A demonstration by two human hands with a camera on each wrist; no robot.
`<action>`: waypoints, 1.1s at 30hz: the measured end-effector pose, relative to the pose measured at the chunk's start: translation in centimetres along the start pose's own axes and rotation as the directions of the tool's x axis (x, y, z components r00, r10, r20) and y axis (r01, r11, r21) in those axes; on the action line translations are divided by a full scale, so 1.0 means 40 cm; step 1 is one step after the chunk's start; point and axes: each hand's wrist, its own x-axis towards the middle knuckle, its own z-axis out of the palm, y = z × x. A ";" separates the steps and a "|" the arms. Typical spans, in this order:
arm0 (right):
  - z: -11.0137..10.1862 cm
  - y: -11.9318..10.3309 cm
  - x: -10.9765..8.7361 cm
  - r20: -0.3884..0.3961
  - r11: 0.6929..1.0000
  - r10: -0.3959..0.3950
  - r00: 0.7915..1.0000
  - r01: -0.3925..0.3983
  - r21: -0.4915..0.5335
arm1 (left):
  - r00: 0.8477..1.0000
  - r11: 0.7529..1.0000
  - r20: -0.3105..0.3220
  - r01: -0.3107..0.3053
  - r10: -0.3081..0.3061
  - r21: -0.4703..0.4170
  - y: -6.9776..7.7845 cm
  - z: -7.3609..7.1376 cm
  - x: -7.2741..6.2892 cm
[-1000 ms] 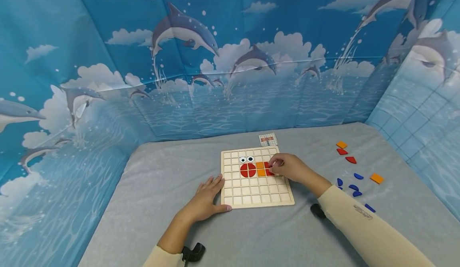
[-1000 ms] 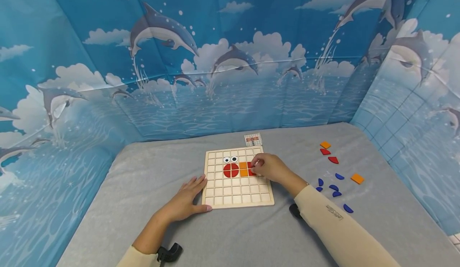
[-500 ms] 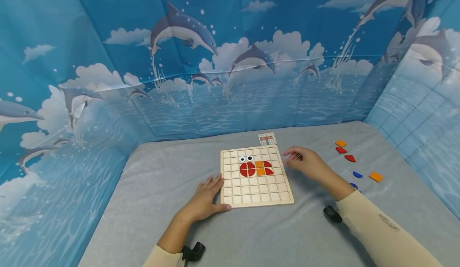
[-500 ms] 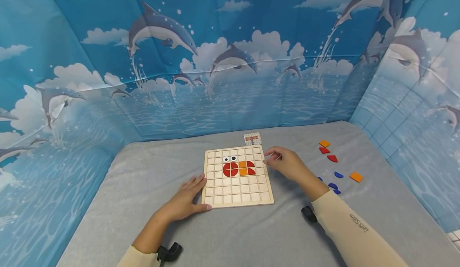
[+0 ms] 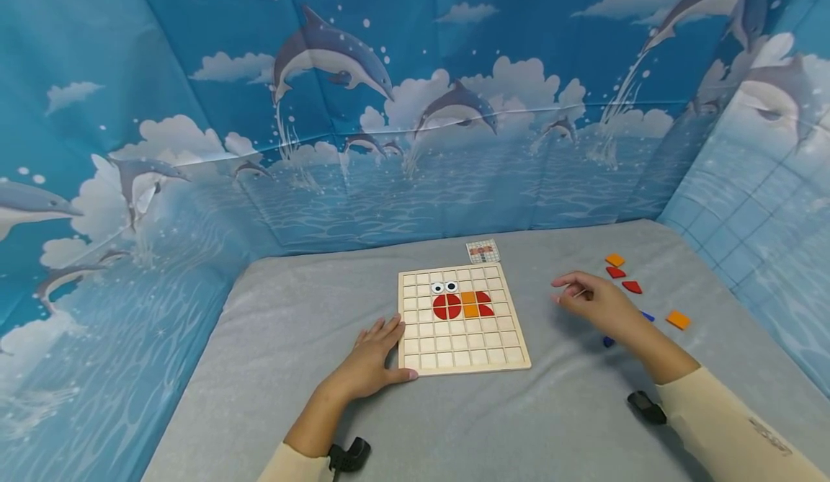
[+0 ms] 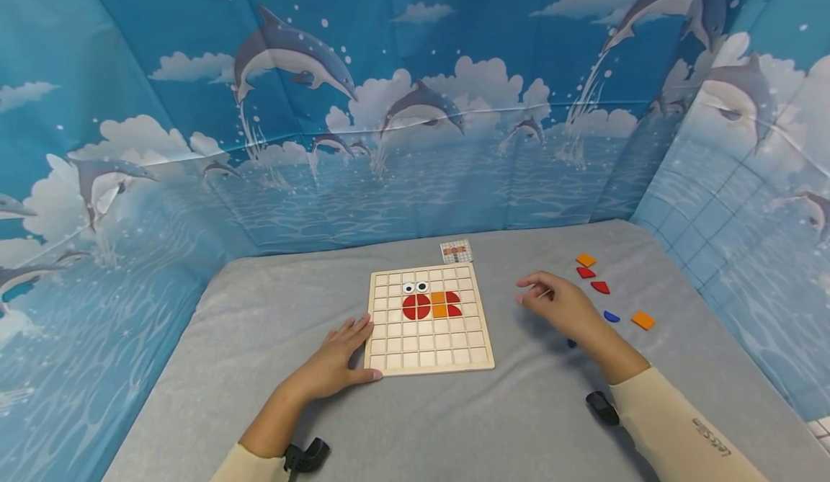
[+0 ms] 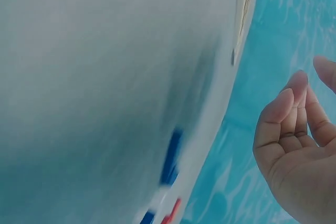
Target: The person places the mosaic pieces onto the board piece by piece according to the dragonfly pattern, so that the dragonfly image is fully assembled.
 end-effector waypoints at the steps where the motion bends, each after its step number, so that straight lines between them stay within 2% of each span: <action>1: -0.007 0.007 -0.008 0.004 1.000 0.006 1.000 -0.006 0.000 | 1.000 1.000 0.000 0.001 -0.001 -0.001 0.000 0.000 0.000; 10: -0.076 0.083 -0.062 0.011 0.998 0.037 0.999 -0.036 -0.055 | 1.000 1.000 -0.004 0.002 -0.002 -0.005 -0.001 0.000 0.001; 19: -0.136 0.156 -0.105 -0.077 0.989 0.052 0.996 -0.062 -0.133 | 1.000 1.000 0.000 -0.003 0.003 -0.008 -0.002 0.000 0.000; 26: -0.187 0.223 -0.122 -0.117 0.982 0.084 0.990 -0.102 -0.161 | 1.000 1.000 0.000 0.001 -0.001 0.002 -0.004 0.003 0.000; 33: -0.234 0.292 -0.128 -0.100 0.971 0.163 0.982 -0.177 -0.159 | 1.000 1.000 0.005 0.009 -0.009 -0.002 0.002 0.001 0.000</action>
